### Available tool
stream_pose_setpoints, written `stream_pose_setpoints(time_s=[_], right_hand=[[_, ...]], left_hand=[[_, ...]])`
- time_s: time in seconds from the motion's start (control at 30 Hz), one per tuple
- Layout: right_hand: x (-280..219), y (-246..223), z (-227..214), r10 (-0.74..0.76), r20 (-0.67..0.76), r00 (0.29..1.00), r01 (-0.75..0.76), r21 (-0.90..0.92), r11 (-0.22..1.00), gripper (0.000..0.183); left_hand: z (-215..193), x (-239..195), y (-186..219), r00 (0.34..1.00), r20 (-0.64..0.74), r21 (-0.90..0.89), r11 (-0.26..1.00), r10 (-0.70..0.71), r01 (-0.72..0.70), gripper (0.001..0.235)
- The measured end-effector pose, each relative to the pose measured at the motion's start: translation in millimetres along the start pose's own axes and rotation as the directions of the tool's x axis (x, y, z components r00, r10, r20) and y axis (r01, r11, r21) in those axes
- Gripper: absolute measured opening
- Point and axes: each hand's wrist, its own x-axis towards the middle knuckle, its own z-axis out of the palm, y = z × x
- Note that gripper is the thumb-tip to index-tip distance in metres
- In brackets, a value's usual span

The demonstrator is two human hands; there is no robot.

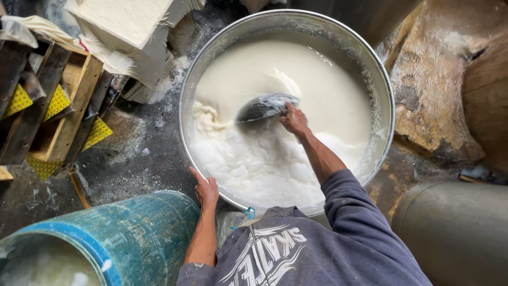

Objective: The person repeatedly scoops a translucent liquid from a blue barrel into a large metal basin containing a white mixture, then stirs the basin contents with a ladle. The cycle of scooping and stirring continues throughout the clip.

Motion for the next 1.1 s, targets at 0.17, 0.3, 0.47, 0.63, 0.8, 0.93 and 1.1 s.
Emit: stream_pose_setpoints(time_s=[0.17, 0.3, 0.47, 0.63, 0.8, 0.93, 1.1], right_hand=[[-50, 60, -31, 0.059, -0.105, 0.993, -0.056, 0.031, 0.998, 0.047], [-102, 93, -61, 0.101, -0.229, 0.968, -0.097, 0.028, 0.995, 0.041], [-186, 121, -97, 0.244, -0.233, 0.941, -0.094, 0.515, 0.852, 0.028], [-241, 131, -91, 0.586, 0.022, 0.81, -0.32, 0.854, 0.41, 0.032], [-243, 127, -42, 0.609, 0.229, 0.759, -0.267, 0.963, -0.029, 0.035], [-203, 103, -3, 0.574, 0.373, 0.729, -0.229, 0.923, -0.309, 0.019], [-126, 64, 22, 0.391, 0.459, 0.798, -0.268, 0.851, -0.452, 0.008]], left_hand=[[5, 6, 2, 1.0, 0.013, -0.053, 0.998, -0.019, 0.019, 0.094], [7, 8, 2, 1.0, 0.017, -0.098, 0.995, 0.009, -0.007, 0.094], [6, 6, 7, 1.0, 0.011, -0.081, 0.997, 0.021, -0.02, 0.095], [0, 0, 15, 1.0, 0.019, -0.11, 0.994, 0.016, -0.014, 0.094], [-4, -3, 19, 0.997, 0.066, -0.102, 0.994, -0.041, 0.048, 0.092], [-3, -3, 13, 1.0, 0.001, -0.101, 0.994, 0.028, -0.027, 0.093], [4, -1, 6, 0.998, -0.041, -0.073, 0.996, 0.04, -0.042, 0.093]])
